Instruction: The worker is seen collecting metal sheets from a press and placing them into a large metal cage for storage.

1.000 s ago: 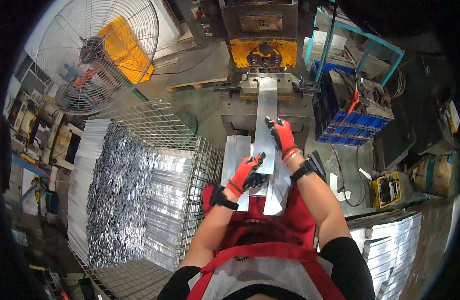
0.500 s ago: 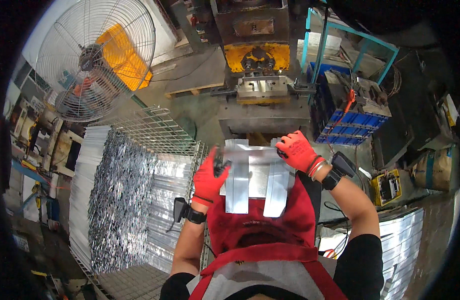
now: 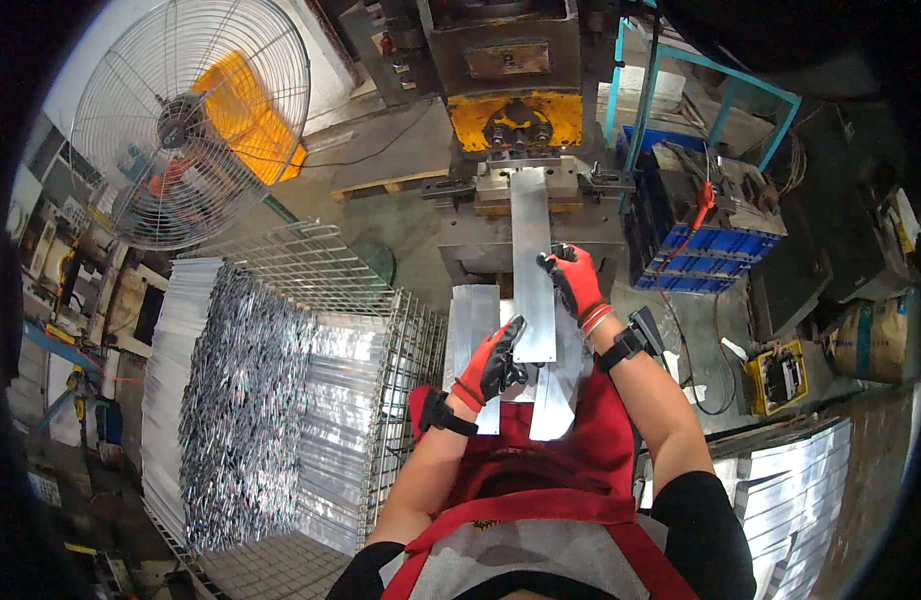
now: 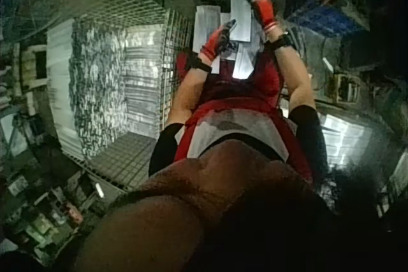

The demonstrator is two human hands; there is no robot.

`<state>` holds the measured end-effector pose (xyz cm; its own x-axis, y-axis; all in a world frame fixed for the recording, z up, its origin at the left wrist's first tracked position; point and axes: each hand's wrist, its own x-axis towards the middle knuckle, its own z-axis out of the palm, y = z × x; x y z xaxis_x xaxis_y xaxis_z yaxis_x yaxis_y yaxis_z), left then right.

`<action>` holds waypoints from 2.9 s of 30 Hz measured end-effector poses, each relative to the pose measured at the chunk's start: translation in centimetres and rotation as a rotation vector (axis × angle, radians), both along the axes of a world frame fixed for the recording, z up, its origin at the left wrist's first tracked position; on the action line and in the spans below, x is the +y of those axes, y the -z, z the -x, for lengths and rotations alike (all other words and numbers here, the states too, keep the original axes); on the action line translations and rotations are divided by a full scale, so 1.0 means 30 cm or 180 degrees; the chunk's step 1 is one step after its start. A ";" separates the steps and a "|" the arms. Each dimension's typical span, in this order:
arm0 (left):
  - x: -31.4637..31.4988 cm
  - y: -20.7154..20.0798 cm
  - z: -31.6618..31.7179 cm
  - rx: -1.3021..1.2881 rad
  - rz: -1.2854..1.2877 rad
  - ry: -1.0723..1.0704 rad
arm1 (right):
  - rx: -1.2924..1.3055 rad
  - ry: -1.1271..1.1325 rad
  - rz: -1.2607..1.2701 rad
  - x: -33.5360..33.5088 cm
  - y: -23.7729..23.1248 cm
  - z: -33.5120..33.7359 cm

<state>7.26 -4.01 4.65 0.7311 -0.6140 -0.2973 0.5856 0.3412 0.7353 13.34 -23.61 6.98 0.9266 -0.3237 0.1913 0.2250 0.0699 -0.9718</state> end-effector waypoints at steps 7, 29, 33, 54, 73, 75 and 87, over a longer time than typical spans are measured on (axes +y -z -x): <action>-0.023 -0.106 -0.009 0.0194 -0.0089 0.0473 | 0.0451 -0.0248 -0.0189 0.007 -0.005 -0.049; -0.081 -0.064 -0.015 0.0633 -0.0065 -0.0191 | 0.0514 -0.0694 -0.0814 -0.026 0.033 -0.075; -0.087 -0.094 -0.008 0.0709 0.0021 -0.0113 | 0.0324 -0.0452 -0.0936 -0.017 0.038 -0.072; -0.071 -0.061 0.008 0.0514 0.0535 0.0036 | 0.0295 -0.0330 0.0335 -0.029 -0.004 -0.045; 0.166 0.272 0.317 0.1156 0.1196 0.0953 | 0.1746 -0.1678 -0.2798 0.121 0.210 0.494; 0.105 0.011 0.343 -0.1528 0.0258 0.0092 | 0.1790 -0.1892 -0.3010 0.067 0.253 0.480; 0.190 0.105 0.171 -0.2141 -0.5433 0.0448 | 0.0689 0.0835 0.1916 -0.139 0.227 0.590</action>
